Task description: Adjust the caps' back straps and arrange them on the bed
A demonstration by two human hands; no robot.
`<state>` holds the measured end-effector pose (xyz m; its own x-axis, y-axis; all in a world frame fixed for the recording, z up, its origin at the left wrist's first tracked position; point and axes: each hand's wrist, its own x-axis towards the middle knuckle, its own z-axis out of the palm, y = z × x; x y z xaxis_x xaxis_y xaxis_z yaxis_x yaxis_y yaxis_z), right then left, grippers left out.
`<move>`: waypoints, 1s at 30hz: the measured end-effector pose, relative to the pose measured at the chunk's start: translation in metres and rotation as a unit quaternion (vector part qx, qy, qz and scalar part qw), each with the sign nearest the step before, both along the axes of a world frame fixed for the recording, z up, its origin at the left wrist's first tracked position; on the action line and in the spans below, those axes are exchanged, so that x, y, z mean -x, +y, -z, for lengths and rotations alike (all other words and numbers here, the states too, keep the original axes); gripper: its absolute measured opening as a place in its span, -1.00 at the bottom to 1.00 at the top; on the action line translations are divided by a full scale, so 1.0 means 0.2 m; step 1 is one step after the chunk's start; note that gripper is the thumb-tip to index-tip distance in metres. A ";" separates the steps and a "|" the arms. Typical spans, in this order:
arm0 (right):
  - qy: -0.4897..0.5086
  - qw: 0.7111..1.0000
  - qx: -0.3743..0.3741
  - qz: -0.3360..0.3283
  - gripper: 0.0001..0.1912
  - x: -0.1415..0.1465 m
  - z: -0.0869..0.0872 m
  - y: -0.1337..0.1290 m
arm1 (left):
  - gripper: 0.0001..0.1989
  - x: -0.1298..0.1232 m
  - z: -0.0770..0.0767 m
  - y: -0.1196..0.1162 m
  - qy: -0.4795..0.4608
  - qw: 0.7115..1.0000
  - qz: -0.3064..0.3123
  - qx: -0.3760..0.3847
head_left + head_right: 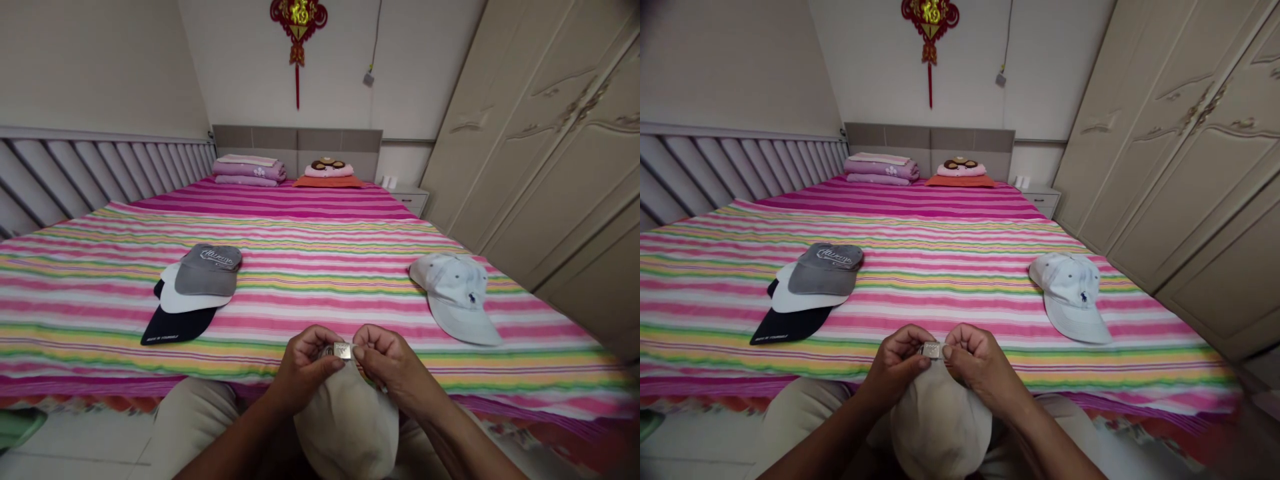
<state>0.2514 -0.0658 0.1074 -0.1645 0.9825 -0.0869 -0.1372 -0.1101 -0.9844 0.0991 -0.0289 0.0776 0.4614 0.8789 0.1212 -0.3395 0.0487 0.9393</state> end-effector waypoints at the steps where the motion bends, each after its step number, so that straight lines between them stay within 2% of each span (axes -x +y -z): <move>1: 0.006 1.000 -0.002 0.000 -0.71 0.00 0.01 0.00 | -0.74 0.00 0.00 0.00 0.000 1.000 0.001 0.000; 7: -0.011 1.000 0.007 0.000 -0.70 0.01 0.00 0.01 | -0.76 0.02 0.01 0.01 0.027 0.999 -0.005 -0.016; 10: -0.015 1.000 0.008 0.007 -0.70 0.02 -0.02 0.01 | -0.75 0.01 0.02 0.01 -0.007 1.000 0.010 0.023; 14: 0.051 0.998 0.024 0.008 -0.75 0.04 -0.02 0.00 | -0.73 0.01 0.03 0.01 -0.045 0.996 0.029 0.068; 20: 0.085 0.996 0.027 0.008 -0.79 0.04 0.01 0.01 | -0.73 0.02 0.03 0.02 -0.015 1.000 0.004 0.022; 25: 0.073 0.997 0.015 -0.012 -0.78 0.03 0.03 0.01 | -0.73 0.02 0.03 0.01 -0.016 1.000 -0.002 0.015; 30: 0.052 0.999 -0.008 0.001 -0.78 0.01 0.06 0.03 | -0.75 0.01 0.02 0.01 -0.026 0.999 0.008 0.019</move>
<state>0.2497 -0.0592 0.0961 -0.1695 0.9841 -0.0534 -0.2394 -0.0937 -0.9664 0.0971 -0.0264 0.0726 0.4692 0.8759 0.1130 -0.3875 0.0892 0.9175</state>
